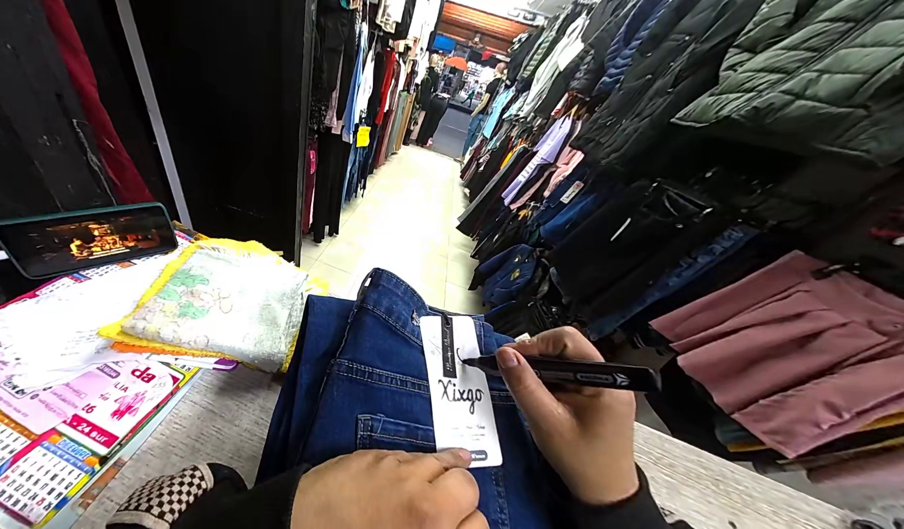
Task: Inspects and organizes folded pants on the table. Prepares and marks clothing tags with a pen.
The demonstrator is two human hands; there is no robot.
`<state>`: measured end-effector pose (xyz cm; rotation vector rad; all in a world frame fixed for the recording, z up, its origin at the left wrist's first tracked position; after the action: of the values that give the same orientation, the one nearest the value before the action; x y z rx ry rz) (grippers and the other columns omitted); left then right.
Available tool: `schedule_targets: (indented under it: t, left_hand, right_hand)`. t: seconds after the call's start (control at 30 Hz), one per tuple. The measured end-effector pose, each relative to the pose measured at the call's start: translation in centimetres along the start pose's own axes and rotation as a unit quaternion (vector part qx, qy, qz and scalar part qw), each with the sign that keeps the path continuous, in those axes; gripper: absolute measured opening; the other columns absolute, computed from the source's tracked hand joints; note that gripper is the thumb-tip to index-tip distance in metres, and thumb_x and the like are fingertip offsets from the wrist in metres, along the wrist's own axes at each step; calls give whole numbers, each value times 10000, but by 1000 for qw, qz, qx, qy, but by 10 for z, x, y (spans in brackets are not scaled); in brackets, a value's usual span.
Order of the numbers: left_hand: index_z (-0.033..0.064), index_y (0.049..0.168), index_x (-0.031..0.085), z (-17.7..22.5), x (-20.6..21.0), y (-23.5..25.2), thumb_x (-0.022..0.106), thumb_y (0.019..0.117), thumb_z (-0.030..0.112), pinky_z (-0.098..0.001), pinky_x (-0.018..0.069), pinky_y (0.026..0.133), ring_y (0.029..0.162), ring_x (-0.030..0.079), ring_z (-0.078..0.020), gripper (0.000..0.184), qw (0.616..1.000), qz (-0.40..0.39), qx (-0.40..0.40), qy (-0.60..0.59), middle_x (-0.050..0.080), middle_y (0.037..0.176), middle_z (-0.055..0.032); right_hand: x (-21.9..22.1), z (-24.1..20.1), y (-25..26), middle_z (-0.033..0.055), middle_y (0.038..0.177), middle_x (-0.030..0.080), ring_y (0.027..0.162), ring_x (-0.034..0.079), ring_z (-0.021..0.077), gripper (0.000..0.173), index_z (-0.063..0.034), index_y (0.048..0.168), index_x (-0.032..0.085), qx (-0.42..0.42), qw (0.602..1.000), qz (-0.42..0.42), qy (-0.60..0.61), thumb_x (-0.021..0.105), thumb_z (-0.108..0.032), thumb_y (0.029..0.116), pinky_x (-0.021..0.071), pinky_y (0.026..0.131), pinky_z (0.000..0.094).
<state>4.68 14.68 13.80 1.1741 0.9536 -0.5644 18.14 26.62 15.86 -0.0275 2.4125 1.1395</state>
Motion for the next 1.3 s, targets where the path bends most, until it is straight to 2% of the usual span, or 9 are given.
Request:
schedule_targets:
  t: [0.17, 0.27, 0.43, 0.6, 0.8, 1.0, 1.3]
  left_hand:
    - [-5, 912, 628, 0, 0, 0, 508, 983, -73, -340, 604, 839, 1085, 716, -303, 155, 1000, -3, 1, 1, 707, 1020, -175]
    - [-3, 915, 629, 0, 0, 0, 507, 987, -70, -337, 603, 842, 1083, 717, -300, 156, 1000, 0, 1, 3, 707, 1018, -171]
    - [-3, 916, 628, 0, 0, 0, 507, 987, -70, -339, 606, 831, 1075, 718, -301, 156, 1000, 0, 2, 1, 703, 1010, -171]
    - [-6, 920, 630, 0, 0, 0, 507, 987, -68, -340, 604, 843, 1089, 715, -303, 153, 1000, 1, 2, -4, 705, 1016, -173]
    - [-9, 907, 632, 0, -1, 0, 511, 984, -72, -340, 602, 851, 1085, 718, -304, 157, 1000, 6, -1, -5, 713, 1016, -174]
    - [-5, 910, 633, 0, -1, 0, 509, 989, -66, -337, 598, 865, 1090, 715, -300, 159, 1000, 9, 2, 1, 711, 1008, -171]
    - [-10, 912, 634, 0, -1, 1, 509, 987, -69, -338, 599, 861, 1088, 717, -303, 157, 1000, 3, 3, -1, 712, 1012, -173]
  right_hand:
    - [-5, 5, 1, -57, 723, 644, 534, 570, 50, 140, -129, 942, 646, 4, 999, 18, -28, 689, -262, 936, 475, 448, 216]
    - [-6, 5, 1, -53, 744, 652, 537, 574, 58, 152, -129, 967, 658, 6, 999, 19, -31, 677, -279, 956, 482, 448, 224]
    - [0, 10, 0, -24, 766, 668, 518, 585, 96, 168, -123, 1024, 657, 23, 1000, 16, 8, 685, -276, 960, 506, 437, 256]
    - [7, 6, -1, -17, 784, 671, 540, 591, 87, 175, -105, 1043, 646, 15, 999, -3, 49, 701, -244, 951, 515, 463, 236]
    - [-11, -2, -1, -48, 708, 618, 502, 539, 45, 94, -119, 922, 636, -8, 998, 40, 51, 664, -208, 930, 461, 434, 207]
    - [-4, 3, -1, -41, 739, 643, 564, 586, 50, 101, -101, 919, 649, -8, 999, 32, 23, 676, -199, 922, 500, 486, 205]
    - [2, 1, -3, -68, 695, 627, 533, 553, 14, 85, -122, 869, 648, -11, 1000, -8, 22, 684, -194, 896, 458, 461, 179]
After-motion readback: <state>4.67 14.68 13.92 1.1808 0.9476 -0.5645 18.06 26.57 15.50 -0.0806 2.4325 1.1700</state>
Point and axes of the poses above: each hand's wrist, its own y-axis towards the middle knuckle, its own x-axis out of the palm, z = x × y, the point moved 9 cm from there along y, towards the middle knuckle
